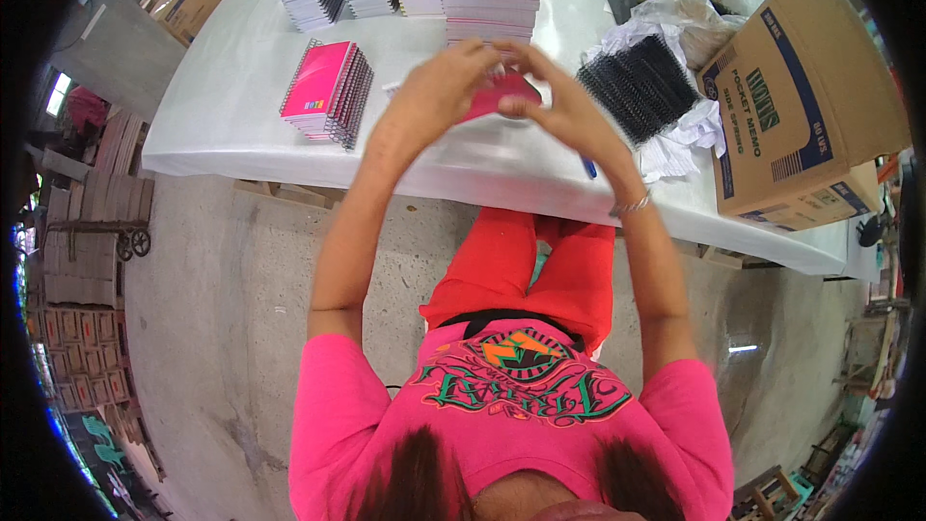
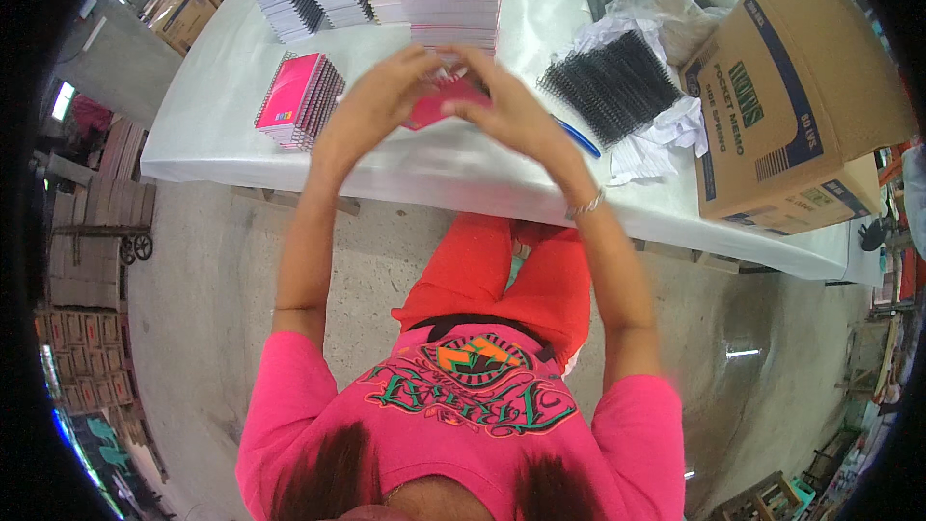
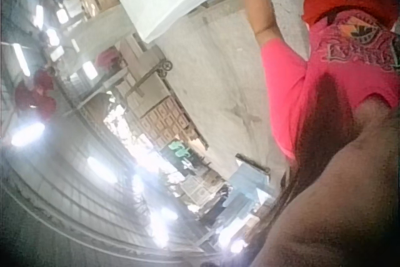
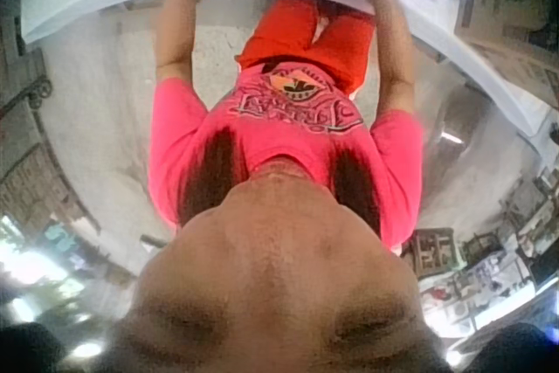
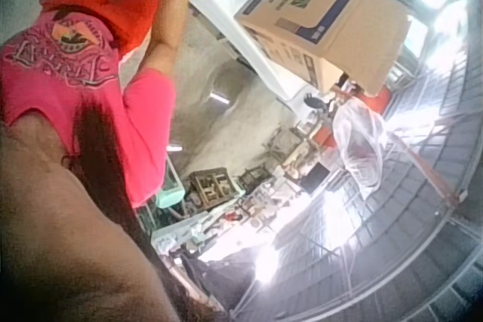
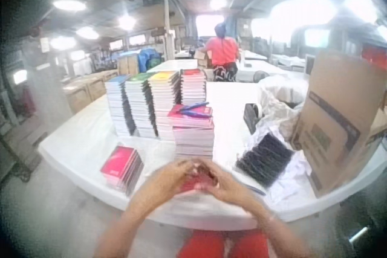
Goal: The person repeatedly picks up pink spiral-bound notebooks, inserts black spiral bindings using pliers, and stacks the finished notebooks on a white table. The process is continuous and repetitive, with the person handling each notebook individually.
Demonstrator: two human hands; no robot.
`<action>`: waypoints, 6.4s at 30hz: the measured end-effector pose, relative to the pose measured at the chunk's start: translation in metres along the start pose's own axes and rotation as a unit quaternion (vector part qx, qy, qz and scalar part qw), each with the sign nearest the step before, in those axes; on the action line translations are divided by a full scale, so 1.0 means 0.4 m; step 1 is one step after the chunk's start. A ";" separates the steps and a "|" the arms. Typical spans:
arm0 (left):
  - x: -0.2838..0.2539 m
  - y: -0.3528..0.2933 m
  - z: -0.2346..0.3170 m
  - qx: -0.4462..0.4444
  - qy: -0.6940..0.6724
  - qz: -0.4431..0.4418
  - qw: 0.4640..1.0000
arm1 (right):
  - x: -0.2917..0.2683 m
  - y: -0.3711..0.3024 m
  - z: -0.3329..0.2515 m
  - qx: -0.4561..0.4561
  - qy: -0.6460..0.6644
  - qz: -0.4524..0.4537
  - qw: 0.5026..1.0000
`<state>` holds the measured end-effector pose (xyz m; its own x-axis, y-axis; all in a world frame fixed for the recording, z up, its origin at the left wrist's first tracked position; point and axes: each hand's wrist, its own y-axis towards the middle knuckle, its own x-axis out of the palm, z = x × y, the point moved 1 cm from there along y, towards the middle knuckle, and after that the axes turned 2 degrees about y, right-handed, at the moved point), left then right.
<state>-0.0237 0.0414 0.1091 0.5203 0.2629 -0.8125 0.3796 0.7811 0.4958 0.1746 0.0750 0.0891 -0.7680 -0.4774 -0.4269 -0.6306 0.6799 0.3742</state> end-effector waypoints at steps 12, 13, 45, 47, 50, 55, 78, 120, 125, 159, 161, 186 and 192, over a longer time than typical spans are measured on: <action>0.095 -0.152 0.030 -0.124 0.095 0.069 0.985 | 0.115 -0.203 0.163 0.182 0.129 0.275 0.935; 0.105 -0.153 0.015 -0.137 0.026 0.061 0.988 | 0.119 -0.198 0.174 0.179 0.128 0.276 0.936; 0.224 -0.123 0.130 -0.169 0.074 0.054 0.981 | -0.223 -0.275 0.234 0.202 -0.292 0.304 0.884; 0.238 -0.127 0.123 -0.162 0.060 0.094 0.980 | -0.221 -0.271 0.228 0.197 -0.291 0.320 0.880; 0.255 -0.116 0.119 -0.174 0.068 0.124 0.974 | -0.227 -0.269 0.228 0.175 -0.285 0.353 0.874; 0.277 -0.104 0.117 -0.165 0.080 0.180 0.966 | -0.255 -0.269 0.249 0.143 -0.175 0.408 0.885; 0.285 -0.106 0.110 -0.160 0.078 0.205 0.962 | -0.044 -0.188 0.057 0.153 -0.061 0.097 0.982; 0.261 -0.116 0.110 -0.183 0.111 0.120 0.969 | 0.005 -0.138 0.015 0.023 -0.182 0.095 0.978; 0.214 -0.120 0.093 -0.213 0.016 0.116 0.970 | 0.008 -0.126 0.023 0.011 -0.153 0.124 0.980; 0.234 -0.198 0.027 -0.292 -0.133 0.265 0.909 | 0.065 -0.074 0.061 -0.034 -0.242 0.085 0.966; 0.230 -0.201 0.030 -0.285 -0.134 0.271 0.910 | 0.066 -0.073 0.047 -0.033 -0.219 0.094 0.971; 0.107 -0.255 -0.074 -0.220 -0.183 0.157 0.945 | -0.042 -0.052 0.150 0.043 -0.272 -0.117 0.954; 0.165 -0.218 -0.086 -0.180 -0.198 0.151 0.952 | -0.011 -0.069 0.182 0.030 -0.233 -0.008 0.972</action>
<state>-0.0488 0.0102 0.0016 0.8392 0.3264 -0.4351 -0.0813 0.8662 0.4930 0.2034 0.0991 0.0206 -0.6152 -0.1941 -0.7641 -0.6244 0.7116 0.3220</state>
